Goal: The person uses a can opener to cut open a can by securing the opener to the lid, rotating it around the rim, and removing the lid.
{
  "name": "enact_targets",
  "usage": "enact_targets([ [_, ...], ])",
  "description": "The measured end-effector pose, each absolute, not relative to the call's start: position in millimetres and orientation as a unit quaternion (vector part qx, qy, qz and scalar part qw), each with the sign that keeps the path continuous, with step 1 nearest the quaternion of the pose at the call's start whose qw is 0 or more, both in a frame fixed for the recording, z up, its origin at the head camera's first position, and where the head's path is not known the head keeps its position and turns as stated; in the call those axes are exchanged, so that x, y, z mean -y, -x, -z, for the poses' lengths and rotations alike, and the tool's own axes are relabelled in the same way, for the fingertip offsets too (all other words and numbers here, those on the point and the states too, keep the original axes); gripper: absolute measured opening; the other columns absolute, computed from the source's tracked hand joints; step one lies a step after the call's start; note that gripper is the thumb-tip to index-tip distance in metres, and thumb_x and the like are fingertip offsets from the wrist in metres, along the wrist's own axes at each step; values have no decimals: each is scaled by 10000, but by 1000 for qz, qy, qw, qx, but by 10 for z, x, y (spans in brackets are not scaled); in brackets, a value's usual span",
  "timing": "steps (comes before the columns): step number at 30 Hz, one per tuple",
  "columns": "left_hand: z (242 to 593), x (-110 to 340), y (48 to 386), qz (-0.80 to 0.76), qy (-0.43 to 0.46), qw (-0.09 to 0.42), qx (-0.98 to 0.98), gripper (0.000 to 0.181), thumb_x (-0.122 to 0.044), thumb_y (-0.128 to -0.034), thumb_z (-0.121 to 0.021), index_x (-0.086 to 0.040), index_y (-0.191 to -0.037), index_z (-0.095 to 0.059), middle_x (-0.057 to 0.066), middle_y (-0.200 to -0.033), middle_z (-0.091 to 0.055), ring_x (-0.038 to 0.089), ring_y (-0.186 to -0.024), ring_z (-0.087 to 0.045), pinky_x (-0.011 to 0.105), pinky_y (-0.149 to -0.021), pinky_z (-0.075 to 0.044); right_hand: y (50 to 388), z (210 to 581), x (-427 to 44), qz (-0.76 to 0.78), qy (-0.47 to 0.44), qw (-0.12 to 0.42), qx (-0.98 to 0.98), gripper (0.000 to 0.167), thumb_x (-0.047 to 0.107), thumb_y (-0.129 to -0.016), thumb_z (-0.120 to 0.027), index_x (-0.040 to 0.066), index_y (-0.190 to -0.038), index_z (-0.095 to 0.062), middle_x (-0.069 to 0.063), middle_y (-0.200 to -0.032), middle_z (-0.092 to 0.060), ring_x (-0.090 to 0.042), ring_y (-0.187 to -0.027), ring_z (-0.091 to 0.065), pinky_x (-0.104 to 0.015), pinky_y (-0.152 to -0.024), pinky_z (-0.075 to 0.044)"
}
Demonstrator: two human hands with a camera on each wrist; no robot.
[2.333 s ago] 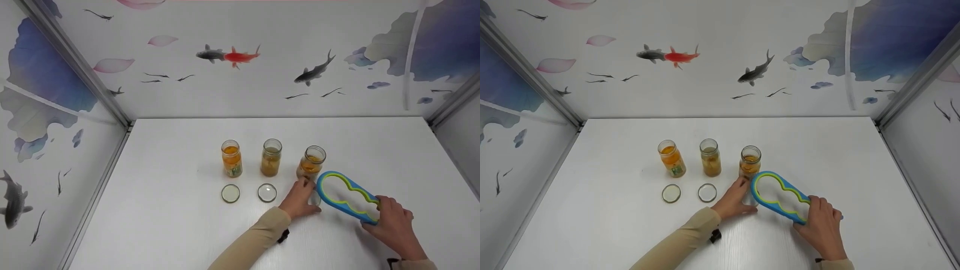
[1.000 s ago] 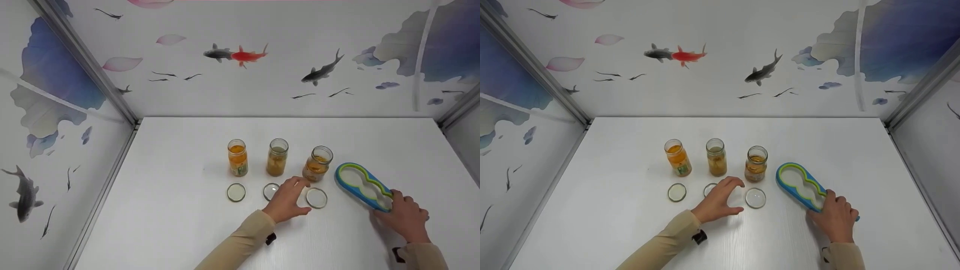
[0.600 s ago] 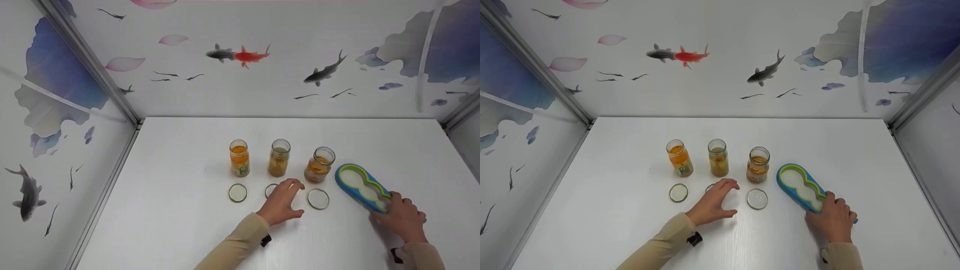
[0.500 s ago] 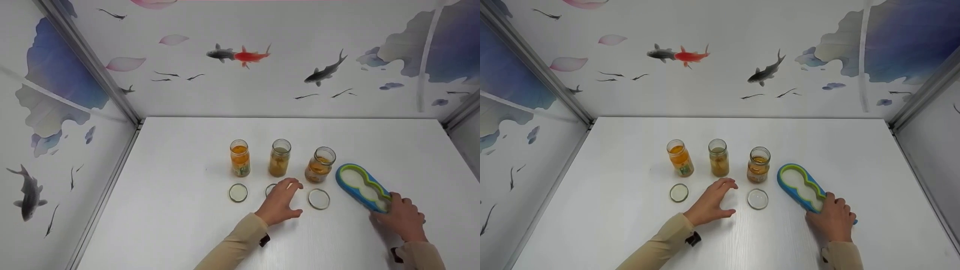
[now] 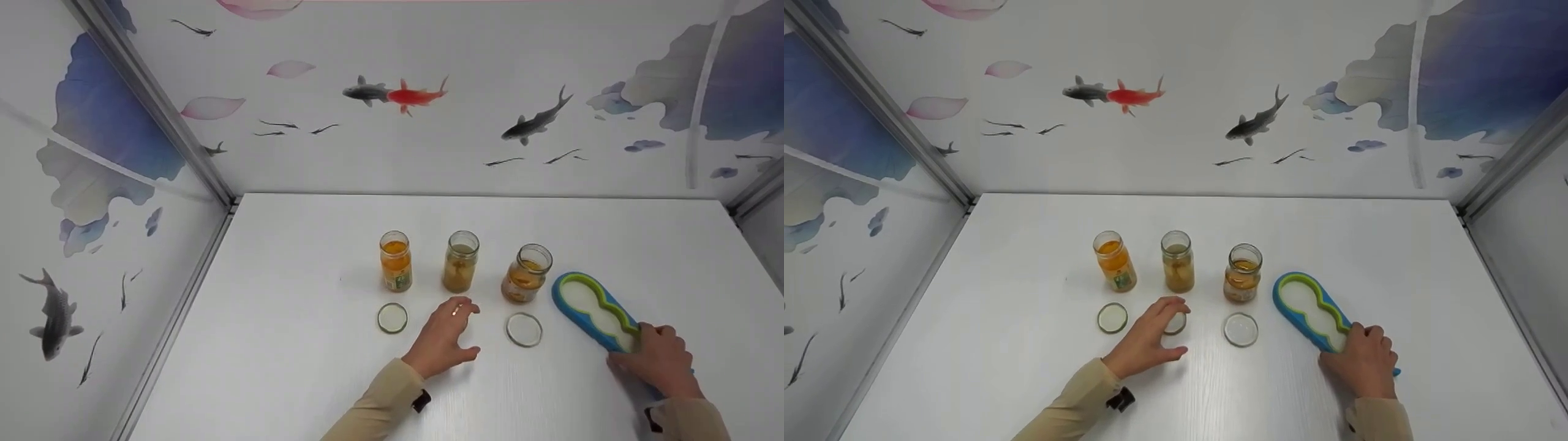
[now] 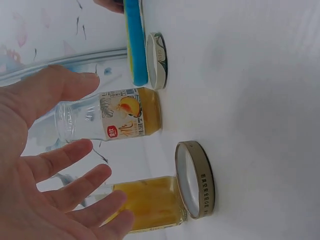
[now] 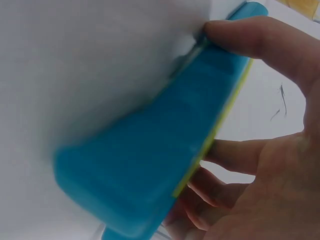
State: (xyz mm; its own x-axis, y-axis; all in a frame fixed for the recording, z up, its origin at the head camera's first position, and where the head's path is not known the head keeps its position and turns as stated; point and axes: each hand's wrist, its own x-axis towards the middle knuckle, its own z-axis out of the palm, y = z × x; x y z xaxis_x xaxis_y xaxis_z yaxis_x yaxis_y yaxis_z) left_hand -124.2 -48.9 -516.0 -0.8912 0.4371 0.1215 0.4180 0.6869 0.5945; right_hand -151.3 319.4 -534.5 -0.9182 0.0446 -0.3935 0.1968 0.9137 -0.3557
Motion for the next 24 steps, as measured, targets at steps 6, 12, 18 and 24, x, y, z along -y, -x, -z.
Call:
enact_targets([
  [6,5156,533,1185,-324,-220,18,-920,552,-191,-799,-805,-100,-1263,-520,68,-1365,-447,184,-1275,-417,318,-1056,-361,1501,5344,-3168,195,-56,182,-962,947,402,-779,-735,-257,-1289,-284,-445,-1135,-303,-557,-1015,-351,-667,-823,-352],
  [12,5193,592,1162,-314,-218,-8,-924,546,-199,-797,-804,-83,-1250,-525,82,-1355,-449,216,-1263,-433,336,-1046,-376,1488,5339,-3134,165,-62,168,-970,964,421,-760,-742,-256,-1286,-300,-442,-1139,-336,-559,-1030,-369,-682,-845,-333],
  [18,5205,652,1145,-336,-201,-32,-919,542,-177,-799,-798,-79,-1248,-511,96,-1344,-461,238,-1241,-455,364,-1026,-399,1448,5352,-3094,149,-45,138,-978,965,396,-756,-732,-244,-1316,-277,-448,-1194,-324,-590,-1091,-345,-718,-869,-292],
  [24,5221,715,1110,-353,-177,-34,-918,551,-154,-788,-801,-86,-1255,-518,113,-1349,-465,248,-1242,-459,384,-1031,-397,1366,5390,-3008,157,-26,74,-984,924,343,-728,-758,-153,-1360,-303,-411,-1236,-335,-571,-1160,-307,-741,-971,-140],
])
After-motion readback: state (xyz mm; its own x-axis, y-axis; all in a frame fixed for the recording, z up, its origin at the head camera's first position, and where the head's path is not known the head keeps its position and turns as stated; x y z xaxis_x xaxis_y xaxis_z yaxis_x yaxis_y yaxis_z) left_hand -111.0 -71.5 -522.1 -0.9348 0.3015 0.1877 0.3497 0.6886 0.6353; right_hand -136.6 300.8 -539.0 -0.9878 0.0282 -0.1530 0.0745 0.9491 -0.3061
